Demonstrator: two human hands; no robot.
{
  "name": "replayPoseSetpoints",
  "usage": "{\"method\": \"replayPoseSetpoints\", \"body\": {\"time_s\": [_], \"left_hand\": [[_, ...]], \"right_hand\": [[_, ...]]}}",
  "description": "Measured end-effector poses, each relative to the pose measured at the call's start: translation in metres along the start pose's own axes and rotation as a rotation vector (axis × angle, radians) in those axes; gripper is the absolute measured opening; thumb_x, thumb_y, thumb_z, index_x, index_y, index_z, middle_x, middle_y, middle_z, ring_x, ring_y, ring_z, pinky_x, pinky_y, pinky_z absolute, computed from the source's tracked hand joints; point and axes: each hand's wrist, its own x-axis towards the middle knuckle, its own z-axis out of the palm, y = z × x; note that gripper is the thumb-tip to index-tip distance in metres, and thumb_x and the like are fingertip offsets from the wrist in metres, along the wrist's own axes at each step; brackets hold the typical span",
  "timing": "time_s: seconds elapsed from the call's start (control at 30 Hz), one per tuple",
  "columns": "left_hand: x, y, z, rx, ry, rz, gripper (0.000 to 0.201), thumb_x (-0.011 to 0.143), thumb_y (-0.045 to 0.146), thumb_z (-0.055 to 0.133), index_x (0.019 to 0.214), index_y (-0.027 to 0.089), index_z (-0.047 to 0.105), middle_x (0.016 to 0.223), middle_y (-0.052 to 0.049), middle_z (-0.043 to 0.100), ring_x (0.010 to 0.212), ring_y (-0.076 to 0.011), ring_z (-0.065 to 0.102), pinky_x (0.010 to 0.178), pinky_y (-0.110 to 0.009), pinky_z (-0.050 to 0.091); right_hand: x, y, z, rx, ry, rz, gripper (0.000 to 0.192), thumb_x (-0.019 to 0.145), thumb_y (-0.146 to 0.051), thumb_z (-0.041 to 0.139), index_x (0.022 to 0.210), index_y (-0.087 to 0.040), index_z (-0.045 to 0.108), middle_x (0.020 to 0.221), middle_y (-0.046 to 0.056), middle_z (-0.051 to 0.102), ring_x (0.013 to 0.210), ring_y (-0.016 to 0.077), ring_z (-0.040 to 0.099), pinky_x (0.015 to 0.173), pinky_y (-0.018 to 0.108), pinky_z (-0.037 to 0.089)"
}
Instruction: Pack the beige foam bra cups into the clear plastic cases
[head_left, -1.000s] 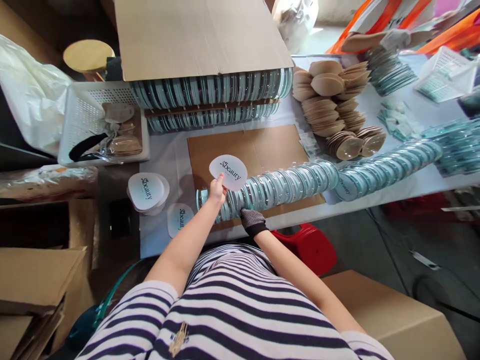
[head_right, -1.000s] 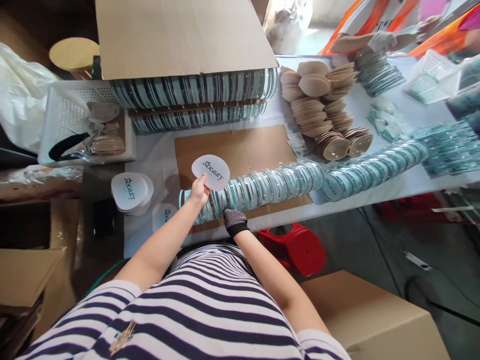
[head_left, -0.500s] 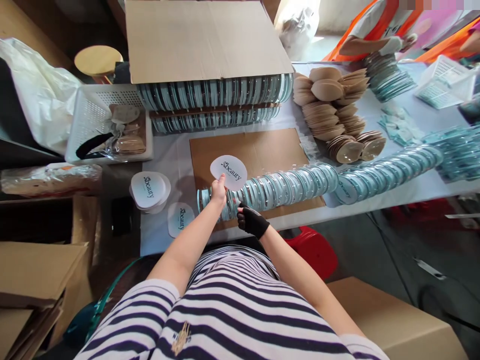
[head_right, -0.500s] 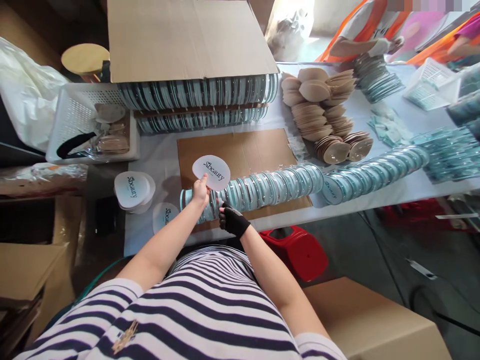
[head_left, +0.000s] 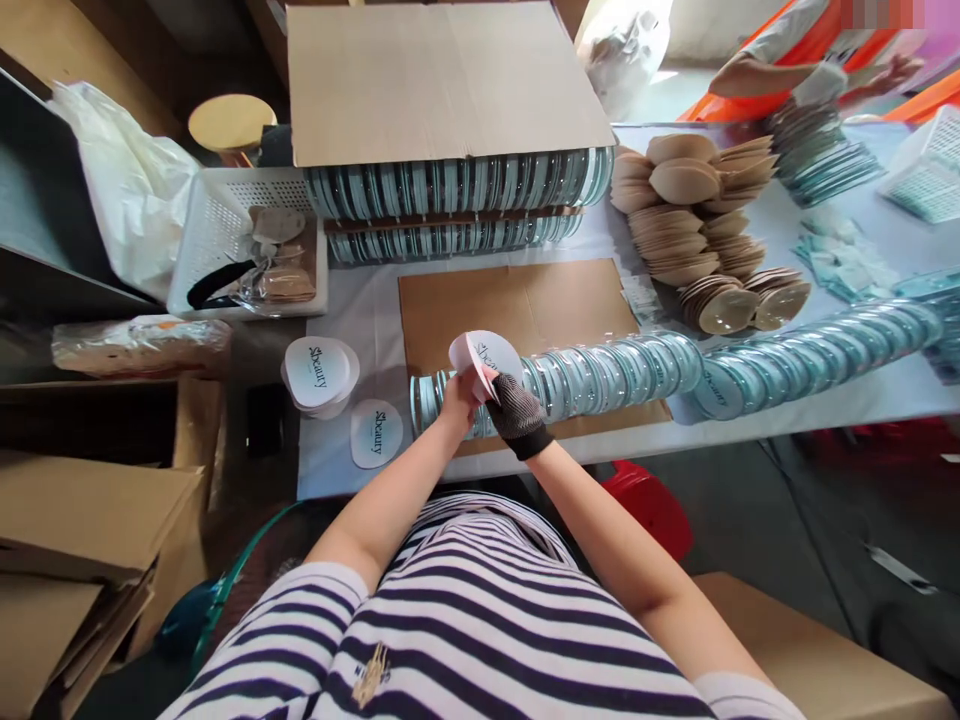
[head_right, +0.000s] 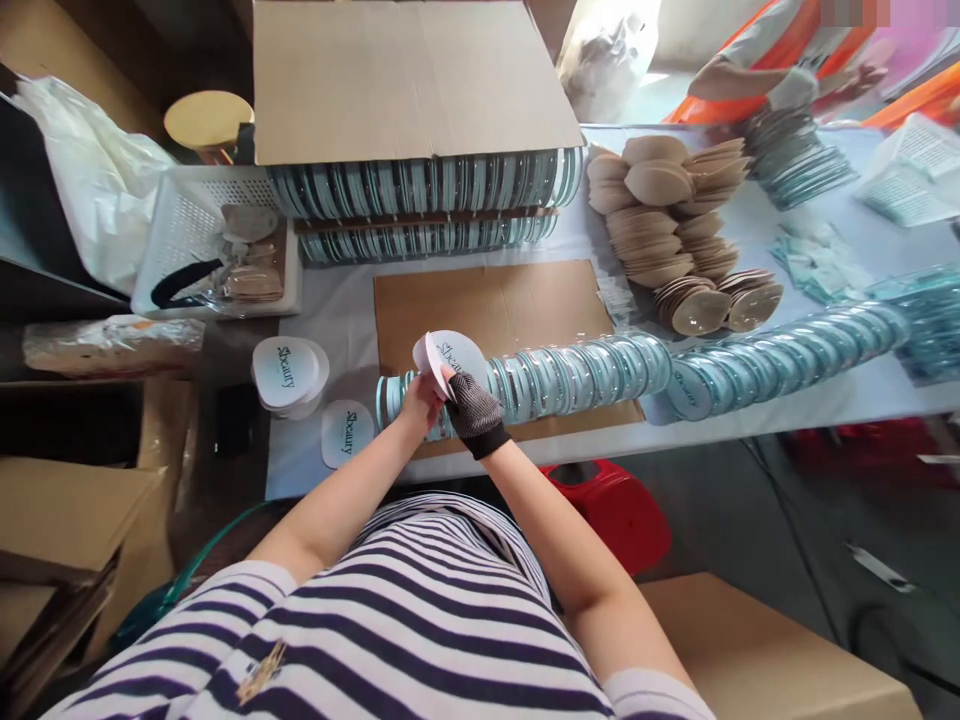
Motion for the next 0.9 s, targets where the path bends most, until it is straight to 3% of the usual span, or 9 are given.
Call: {"method": "replayPoseSetpoints", "body": {"time_s": [0.07, 0.13, 0.2, 0.3, 0.37, 0.47, 0.6, 0.9], "left_hand": [[0.001, 0.009, -0.003, -0.011, -0.016, -0.011, 0.011, 0.087, 0.021, 0.065, 0.087, 0.01, 0.069, 0.078, -0.007, 0.073, 0.068, -0.0164, 0.068, 0.069, -0.029, 0.054], [0.007, 0.023, -0.006, -0.033, -0.009, 0.009, 0.01, 0.088, 0.019, 0.063, 0.09, 0.011, 0.069, 0.081, -0.006, 0.074, 0.072, -0.0155, 0.069, 0.074, -0.029, 0.055], [0.015, 0.038, -0.013, -0.059, 0.02, 0.045, 0.011, 0.091, 0.02, 0.06, 0.093, 0.013, 0.068, 0.082, -0.005, 0.074, 0.075, -0.0143, 0.069, 0.08, -0.029, 0.055], [0.027, 0.054, -0.025, -0.085, 0.063, 0.072, 0.012, 0.093, 0.02, 0.058, 0.098, 0.013, 0.067, 0.085, -0.006, 0.075, 0.083, -0.016, 0.071, 0.087, -0.031, 0.054], [0.033, 0.057, -0.032, -0.095, 0.077, 0.069, 0.014, 0.092, 0.021, 0.06, 0.102, 0.013, 0.067, 0.088, -0.008, 0.075, 0.089, -0.0181, 0.071, 0.091, -0.034, 0.054], [0.035, 0.055, -0.036, -0.107, 0.082, 0.065, 0.017, 0.09, 0.023, 0.064, 0.104, 0.014, 0.067, 0.09, -0.009, 0.075, 0.092, -0.0193, 0.071, 0.091, -0.034, 0.054], [0.033, 0.055, -0.036, -0.121, 0.066, 0.055, 0.022, 0.085, 0.026, 0.071, 0.103, 0.014, 0.068, 0.095, -0.011, 0.075, 0.095, -0.0208, 0.07, 0.089, -0.034, 0.055], [0.04, 0.057, -0.043, -0.147, 0.081, 0.017, 0.024, 0.087, 0.026, 0.067, 0.108, 0.014, 0.067, 0.098, -0.012, 0.075, 0.092, -0.0204, 0.071, 0.088, -0.034, 0.056]], "right_hand": [[-0.007, -0.002, 0.0, 0.045, -0.05, 0.165, 0.048, 0.097, -0.027, 0.031, 0.138, -0.011, 0.051, 0.12, 0.016, 0.065, 0.106, 0.0256, 0.062, 0.087, 0.032, 0.049], [-0.026, 0.003, -0.003, 0.021, -0.002, 0.278, 0.05, 0.098, -0.032, 0.029, 0.135, -0.008, 0.053, 0.112, 0.018, 0.069, 0.1, 0.0263, 0.065, 0.084, 0.031, 0.049], [-0.059, 0.012, -0.006, -0.044, -0.002, 0.234, 0.049, 0.097, -0.036, 0.034, 0.134, -0.012, 0.055, 0.109, 0.017, 0.07, 0.096, 0.0264, 0.066, 0.082, 0.03, 0.048], [-0.109, 0.016, 0.001, -0.119, -0.21, 0.145, 0.045, 0.094, -0.037, 0.04, 0.133, -0.02, 0.055, 0.099, 0.013, 0.073, 0.085, 0.024, 0.069, 0.072, 0.027, 0.047], [-0.121, 0.009, 0.013, -0.117, -0.356, 0.128, 0.043, 0.094, -0.035, 0.041, 0.134, -0.025, 0.053, 0.096, 0.01, 0.074, 0.081, 0.0221, 0.069, 0.066, 0.025, 0.044], [-0.1, -0.01, 0.037, -0.107, -0.448, 0.146, 0.041, 0.094, -0.033, 0.042, 0.134, -0.026, 0.048, 0.097, 0.009, 0.074, 0.084, 0.0217, 0.07, 0.065, 0.025, 0.042], [-0.061, -0.027, 0.056, -0.114, -0.408, 0.186, 0.038, 0.097, -0.042, 0.04, 0.126, -0.02, 0.049, 0.096, 0.011, 0.073, 0.088, 0.0235, 0.07, 0.068, 0.027, 0.042], [-0.056, -0.018, 0.06, -0.026, -0.386, 0.207, 0.03, 0.1, -0.03, 0.033, 0.108, -0.02, 0.061, 0.1, 0.008, 0.073, 0.093, 0.0166, 0.069, 0.074, 0.022, 0.044]]}}
